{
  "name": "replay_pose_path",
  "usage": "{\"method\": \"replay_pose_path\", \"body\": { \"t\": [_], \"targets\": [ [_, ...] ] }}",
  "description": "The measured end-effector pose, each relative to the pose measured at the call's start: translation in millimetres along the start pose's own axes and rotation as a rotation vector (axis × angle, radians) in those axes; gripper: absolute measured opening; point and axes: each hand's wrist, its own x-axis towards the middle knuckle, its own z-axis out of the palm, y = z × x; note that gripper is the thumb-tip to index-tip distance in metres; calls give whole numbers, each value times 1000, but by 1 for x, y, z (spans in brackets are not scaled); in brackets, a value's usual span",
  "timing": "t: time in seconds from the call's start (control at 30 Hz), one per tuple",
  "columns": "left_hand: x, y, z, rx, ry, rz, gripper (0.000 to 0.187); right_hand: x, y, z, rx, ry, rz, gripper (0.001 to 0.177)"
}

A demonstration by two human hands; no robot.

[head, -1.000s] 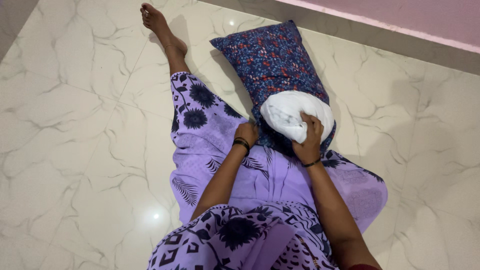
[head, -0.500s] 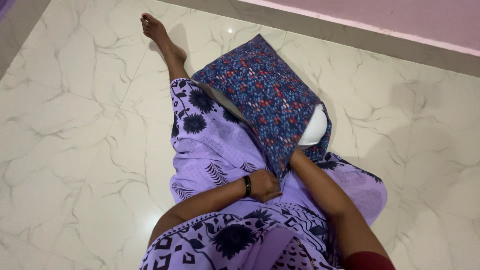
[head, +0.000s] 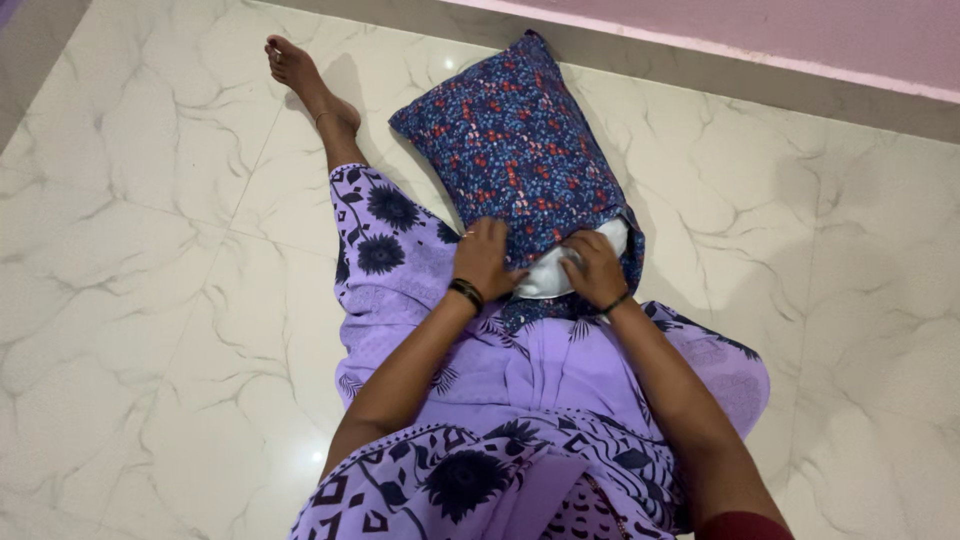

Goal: The person sits on the floor and puts pillowcases on pillows one by one. They first insert a white pillow into a green patterned pillowcase, then repeat the process with a blue floral pillowcase, smoothing each one after insertion.

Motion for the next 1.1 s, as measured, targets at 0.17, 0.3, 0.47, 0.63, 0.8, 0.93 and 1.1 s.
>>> {"method": "replay_pose_path", "body": {
  "t": [0.17, 0.3, 0.47, 0.63, 0.8, 0.93, 1.1],
  "targets": [
    [37, 22, 60, 35, 130, 212, 62, -35, 15, 30, -358, 278, 189, 92],
    [100, 23, 101, -134, 98, 133, 38, -48, 59, 81, 466, 386, 517, 85],
    [134, 74, 130, 138, -176, 255, 27, -37, 88, 95, 492, 525, 453, 73],
    [91, 118, 161, -66, -145, 452, 27, -21, 91, 102, -103, 304, 712, 47],
    [35, 149, 214, -155, -203, 717, 26, -31, 107, 78, 187, 201, 831, 53],
    [60, 152, 219, 73, -239, 613, 55, -38, 126, 48, 374, 159, 857, 58],
    [69, 154, 190, -130, -112, 561, 37, -24, 149, 8, 667, 220, 805, 65]
  ]
}}
